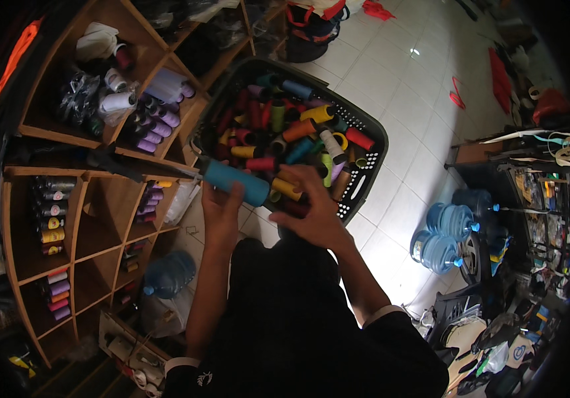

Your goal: The person picks up thread spools from a black plastic basket on the floor, inspects them, and places them onto a wooden shelf. The person handles spools of various colors one at a time, moving them from the basket to the shelf.

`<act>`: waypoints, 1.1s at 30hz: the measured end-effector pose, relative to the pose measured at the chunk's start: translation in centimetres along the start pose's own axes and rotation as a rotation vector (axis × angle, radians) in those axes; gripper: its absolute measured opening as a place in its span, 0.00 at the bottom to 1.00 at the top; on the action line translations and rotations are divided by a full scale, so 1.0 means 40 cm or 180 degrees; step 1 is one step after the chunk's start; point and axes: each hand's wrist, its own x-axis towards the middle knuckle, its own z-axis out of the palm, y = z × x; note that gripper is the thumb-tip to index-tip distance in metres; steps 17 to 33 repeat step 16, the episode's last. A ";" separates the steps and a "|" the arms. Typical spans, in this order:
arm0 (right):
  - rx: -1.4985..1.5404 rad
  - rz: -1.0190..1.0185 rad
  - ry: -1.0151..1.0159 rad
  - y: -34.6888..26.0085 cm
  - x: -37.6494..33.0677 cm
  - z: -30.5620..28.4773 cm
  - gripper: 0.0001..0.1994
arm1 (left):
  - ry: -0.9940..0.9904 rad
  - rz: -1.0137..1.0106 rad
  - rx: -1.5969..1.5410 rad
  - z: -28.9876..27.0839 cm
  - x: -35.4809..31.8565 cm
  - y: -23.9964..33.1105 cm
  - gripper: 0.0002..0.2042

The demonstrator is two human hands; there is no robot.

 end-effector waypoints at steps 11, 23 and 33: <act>0.1096 0.0641 -0.0744 0.087 0.018 0.063 0.25 | -0.0458 -0.0511 0.0417 -0.048 -0.018 -0.015 0.19; 0.1090 0.0465 -0.1016 0.035 0.056 0.120 0.28 | 0.0090 -0.0259 -0.0029 -0.101 -0.046 0.021 0.23; 0.1090 0.0465 -0.1016 0.035 0.056 0.120 0.28 | 0.0090 -0.0259 -0.0029 -0.101 -0.046 0.021 0.23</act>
